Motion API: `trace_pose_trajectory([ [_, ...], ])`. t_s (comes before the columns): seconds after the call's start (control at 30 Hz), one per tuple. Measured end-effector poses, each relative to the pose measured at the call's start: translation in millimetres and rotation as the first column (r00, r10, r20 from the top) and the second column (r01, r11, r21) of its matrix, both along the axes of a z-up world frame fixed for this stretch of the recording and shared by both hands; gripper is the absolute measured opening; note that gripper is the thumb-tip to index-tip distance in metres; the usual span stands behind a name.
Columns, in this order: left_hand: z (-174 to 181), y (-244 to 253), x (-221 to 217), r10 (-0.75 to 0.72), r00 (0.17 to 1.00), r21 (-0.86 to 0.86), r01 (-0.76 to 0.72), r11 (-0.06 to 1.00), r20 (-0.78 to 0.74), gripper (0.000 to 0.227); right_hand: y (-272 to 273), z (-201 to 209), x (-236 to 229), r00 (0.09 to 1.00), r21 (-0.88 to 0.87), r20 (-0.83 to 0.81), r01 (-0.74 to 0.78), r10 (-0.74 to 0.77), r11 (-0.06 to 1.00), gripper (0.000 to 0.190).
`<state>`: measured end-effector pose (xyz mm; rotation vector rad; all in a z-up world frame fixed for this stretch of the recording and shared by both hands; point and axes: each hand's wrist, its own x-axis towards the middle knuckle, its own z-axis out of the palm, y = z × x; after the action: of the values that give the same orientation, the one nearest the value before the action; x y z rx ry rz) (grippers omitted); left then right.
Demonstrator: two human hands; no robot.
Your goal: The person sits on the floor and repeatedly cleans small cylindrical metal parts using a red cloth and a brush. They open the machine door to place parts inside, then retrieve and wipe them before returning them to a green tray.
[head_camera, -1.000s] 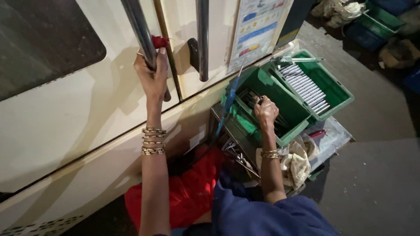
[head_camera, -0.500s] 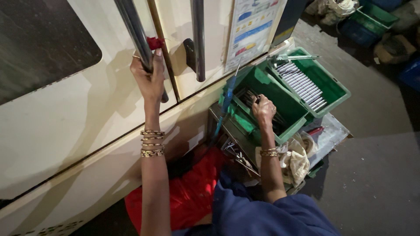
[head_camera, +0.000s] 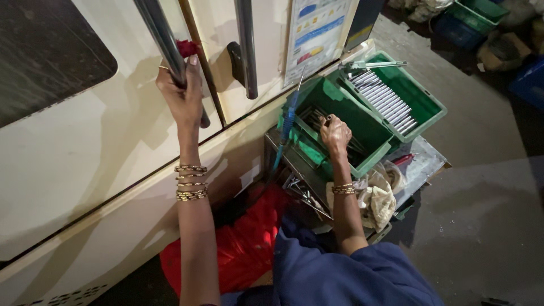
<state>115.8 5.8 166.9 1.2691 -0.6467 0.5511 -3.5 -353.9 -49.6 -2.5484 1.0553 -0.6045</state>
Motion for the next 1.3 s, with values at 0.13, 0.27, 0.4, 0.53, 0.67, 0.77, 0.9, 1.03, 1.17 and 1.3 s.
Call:
trace_pose_trajectory([
  [0.13,-0.9,-0.2,0.3,-0.024,1.0,-0.013,0.024,1.0,-0.006,0.015,-0.6,-0.1,-1.9,1.0,0.014,0.017,-0.016,0.016,1.0,0.042],
  [0.27,-0.1,-0.5,-1.4,-0.012,0.999,-0.016,0.011,1.0,-0.045,0.013,-2.9,-2.4,-0.6,1.0,0.006,0.016,-0.02,0.02,1.0,0.042],
  [0.4,-0.7,-1.2,-2.0,-0.045,0.998,-0.042,0.043,0.998,-0.038,0.014,-4.2,-7.2,-0.1,0.999,-0.02,0.021,-0.026,0.026,0.999,0.042],
  [0.53,-2.2,-0.4,0.5,-0.031,0.998,-0.021,0.03,0.999,-0.046,0.013,-6.4,-10.5,0.6,0.999,-0.018,0.029,-0.034,0.034,0.999,0.037],
  [0.67,-2.9,0.0,-1.3,-0.025,0.999,-0.017,0.024,1.0,-0.028,0.013,-8.3,-14.4,1.0,0.997,-0.028,0.045,-0.055,0.057,0.998,0.035],
  [0.77,0.8,0.0,-5.1,-0.074,0.997,-0.046,0.073,0.996,-0.035,0.017,-10.3,-16.7,3.7,0.997,-0.024,0.041,-0.057,0.058,0.998,0.034],
  [0.9,4.2,1.3,-10.0,-0.088,0.995,-0.027,0.087,0.996,-0.053,0.017,-11.2,-22.8,-0.9,0.994,-0.07,0.068,-0.081,0.086,0.994,0.029],
  [1.03,7.7,1.5,-11.7,-0.11,0.993,-0.029,0.109,0.994,-0.052,0.016,-10.6,-20.8,2.5,0.994,-0.038,0.081,-0.076,0.079,0.996,0.032],
  [1.17,5.9,0.5,-12.8,-0.106,0.994,-0.046,0.105,0.993,-0.014,0.015,-10.0,-19.7,1.4,0.997,-0.024,0.057,-0.055,0.056,0.998,0.032],
  [1.3,7.0,0.7,-10.4,-0.131,0.99,-0.064,0.127,0.99,-0.054,0.016,-8.2,-18.4,4.4,0.996,-0.038,0.08,-0.04,0.043,0.998,0.037],
])
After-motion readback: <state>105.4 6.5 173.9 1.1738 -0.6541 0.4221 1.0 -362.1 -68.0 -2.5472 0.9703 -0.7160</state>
